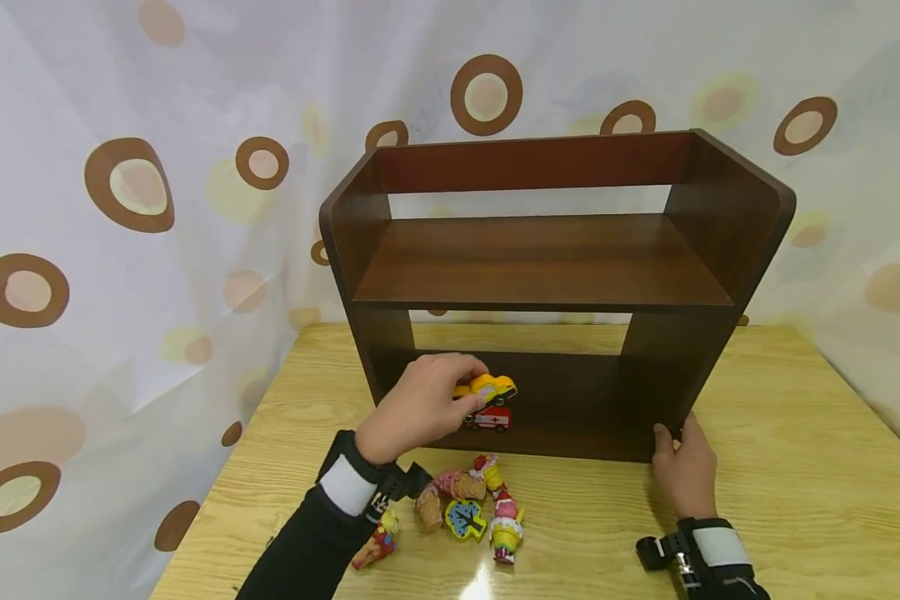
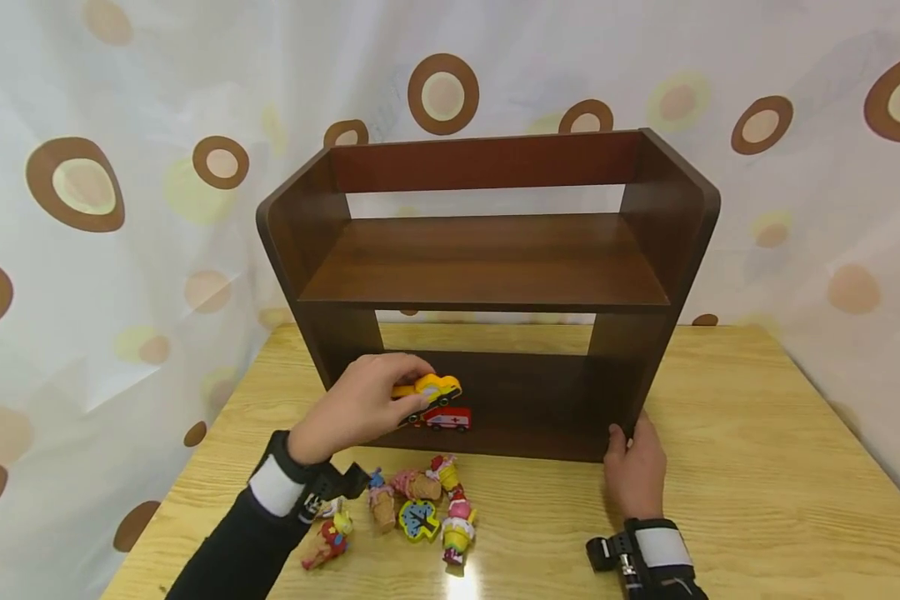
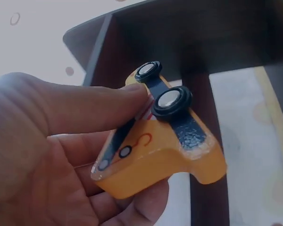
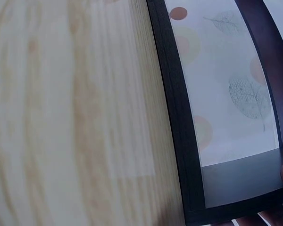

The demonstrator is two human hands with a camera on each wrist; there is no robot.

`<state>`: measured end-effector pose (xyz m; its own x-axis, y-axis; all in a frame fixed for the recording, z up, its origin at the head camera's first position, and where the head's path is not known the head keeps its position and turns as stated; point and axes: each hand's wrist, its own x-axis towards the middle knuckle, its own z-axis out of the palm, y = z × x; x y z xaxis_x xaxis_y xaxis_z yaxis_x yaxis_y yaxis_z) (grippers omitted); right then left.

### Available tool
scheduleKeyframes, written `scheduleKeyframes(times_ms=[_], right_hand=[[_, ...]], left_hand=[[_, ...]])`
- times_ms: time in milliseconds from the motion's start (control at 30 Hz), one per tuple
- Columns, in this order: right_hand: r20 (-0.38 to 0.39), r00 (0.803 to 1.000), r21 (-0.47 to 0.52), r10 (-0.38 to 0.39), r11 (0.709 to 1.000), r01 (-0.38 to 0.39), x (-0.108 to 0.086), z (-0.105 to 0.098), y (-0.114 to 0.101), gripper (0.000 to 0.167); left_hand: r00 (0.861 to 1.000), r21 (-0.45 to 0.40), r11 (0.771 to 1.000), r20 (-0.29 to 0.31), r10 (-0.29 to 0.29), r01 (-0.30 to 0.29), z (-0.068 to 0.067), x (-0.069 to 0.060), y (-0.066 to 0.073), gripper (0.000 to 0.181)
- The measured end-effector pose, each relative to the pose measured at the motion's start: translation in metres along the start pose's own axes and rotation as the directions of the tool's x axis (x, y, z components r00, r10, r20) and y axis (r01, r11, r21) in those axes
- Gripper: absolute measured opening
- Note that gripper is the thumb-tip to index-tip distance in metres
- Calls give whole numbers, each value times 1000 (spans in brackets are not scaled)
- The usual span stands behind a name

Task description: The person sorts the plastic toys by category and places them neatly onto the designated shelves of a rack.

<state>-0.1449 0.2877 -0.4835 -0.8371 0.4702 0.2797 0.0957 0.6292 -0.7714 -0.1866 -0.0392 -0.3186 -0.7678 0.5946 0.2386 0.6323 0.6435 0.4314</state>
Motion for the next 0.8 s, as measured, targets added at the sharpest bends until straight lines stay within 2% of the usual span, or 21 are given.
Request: scheduleKeyframes(times_ms=[200, 433, 600, 700, 800], right_hand=[[-1, 1000, 2, -8, 1000, 8, 0, 0, 1, 40], [-41, 998, -8, -48, 999, 48, 1, -2, 3, 37], [-34, 999, -8, -33, 999, 33, 1, -3, 2, 38], [-13, 1000, 0, -11, 1000, 11, 1, -2, 1, 38], [10, 1000, 5, 4, 1000, -4, 1, -1, -1, 40]], left_hand=[[992, -39, 999, 120, -26, 31, 15, 38, 15, 23], [981, 29, 1000, 194, -10, 4, 33, 73, 27, 24], [969, 44, 999, 248, -5, -6, 50, 88, 28, 26], [959, 58, 998, 284, 20, -38, 63, 92, 25, 25], [957, 98, 992, 286, 53, -85, 77, 92, 20, 22]])
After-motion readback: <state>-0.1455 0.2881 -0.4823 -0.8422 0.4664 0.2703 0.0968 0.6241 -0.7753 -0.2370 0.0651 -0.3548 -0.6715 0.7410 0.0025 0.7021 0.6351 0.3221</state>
